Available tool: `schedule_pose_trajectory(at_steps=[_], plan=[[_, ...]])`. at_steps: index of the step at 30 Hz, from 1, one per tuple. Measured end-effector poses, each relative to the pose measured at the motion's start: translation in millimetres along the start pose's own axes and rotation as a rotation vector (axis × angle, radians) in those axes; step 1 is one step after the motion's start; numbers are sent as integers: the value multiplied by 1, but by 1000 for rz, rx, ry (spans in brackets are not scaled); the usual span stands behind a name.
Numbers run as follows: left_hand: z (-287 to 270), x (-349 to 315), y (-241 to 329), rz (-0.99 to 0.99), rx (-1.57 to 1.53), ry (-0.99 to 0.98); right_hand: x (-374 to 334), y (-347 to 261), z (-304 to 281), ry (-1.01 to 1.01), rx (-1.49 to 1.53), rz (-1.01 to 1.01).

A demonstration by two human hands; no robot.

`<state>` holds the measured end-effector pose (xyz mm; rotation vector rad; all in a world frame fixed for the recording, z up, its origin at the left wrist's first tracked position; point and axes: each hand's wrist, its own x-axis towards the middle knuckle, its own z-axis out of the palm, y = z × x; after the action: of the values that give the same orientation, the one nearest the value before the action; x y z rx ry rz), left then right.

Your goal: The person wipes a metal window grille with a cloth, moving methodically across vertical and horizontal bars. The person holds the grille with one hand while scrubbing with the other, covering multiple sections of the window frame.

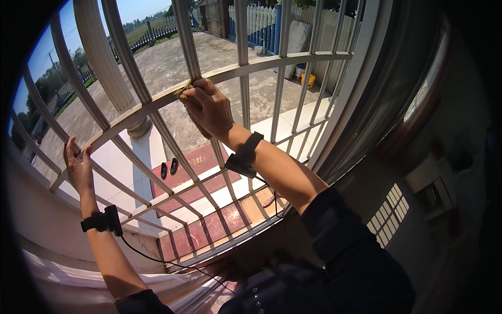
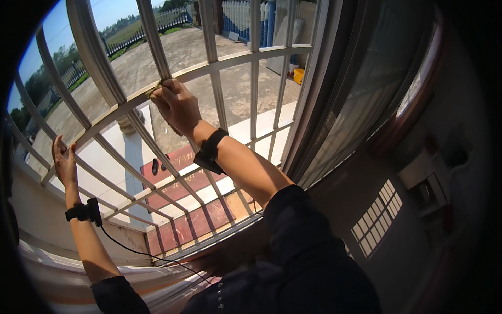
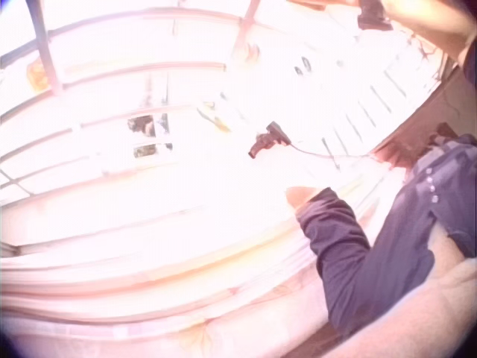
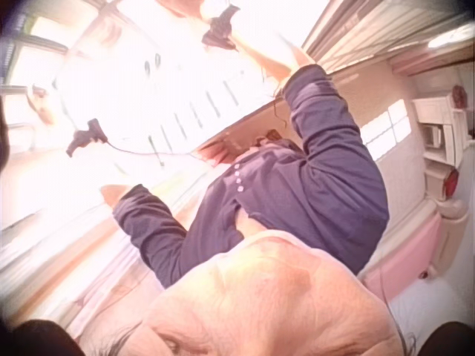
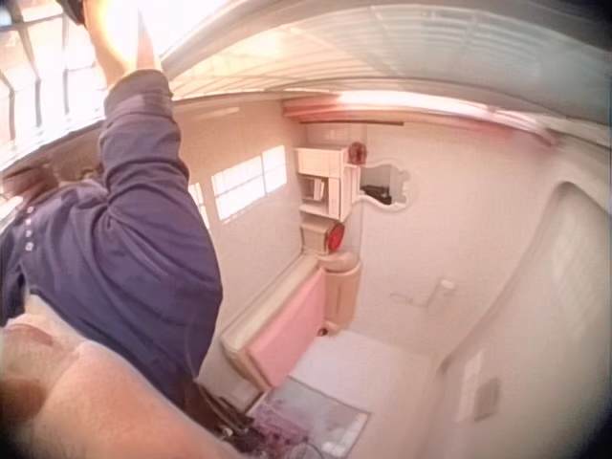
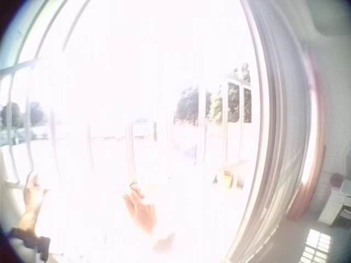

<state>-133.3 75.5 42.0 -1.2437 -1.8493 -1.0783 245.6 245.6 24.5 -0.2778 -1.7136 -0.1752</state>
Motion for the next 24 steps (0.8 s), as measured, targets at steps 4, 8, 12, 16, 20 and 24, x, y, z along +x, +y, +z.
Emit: schedule_pose_trajectory(at_steps=[4, 8, 12, 16, 20, 24], plan=[[0, 0, 1, -76, 16, -34, 3, 37, -29, 444, -161, 468], [3, -4, 4, -95, 8, 2, 9, 47, -40, 523, -230, 565], [1, -5, 8, -71, 19, 23, 1, -19, 35, 222, -2, 150], [-2, 0, 10, -117, 10, -34, -7, 13, 10, 120, -57, 200], [1, -2, 5, -191, -23, -77, -1, 92, -76, 416, -545, 521], [4, -2, 2, -75, 16, 24, 59, 96, -100, -290, -915, 741]])
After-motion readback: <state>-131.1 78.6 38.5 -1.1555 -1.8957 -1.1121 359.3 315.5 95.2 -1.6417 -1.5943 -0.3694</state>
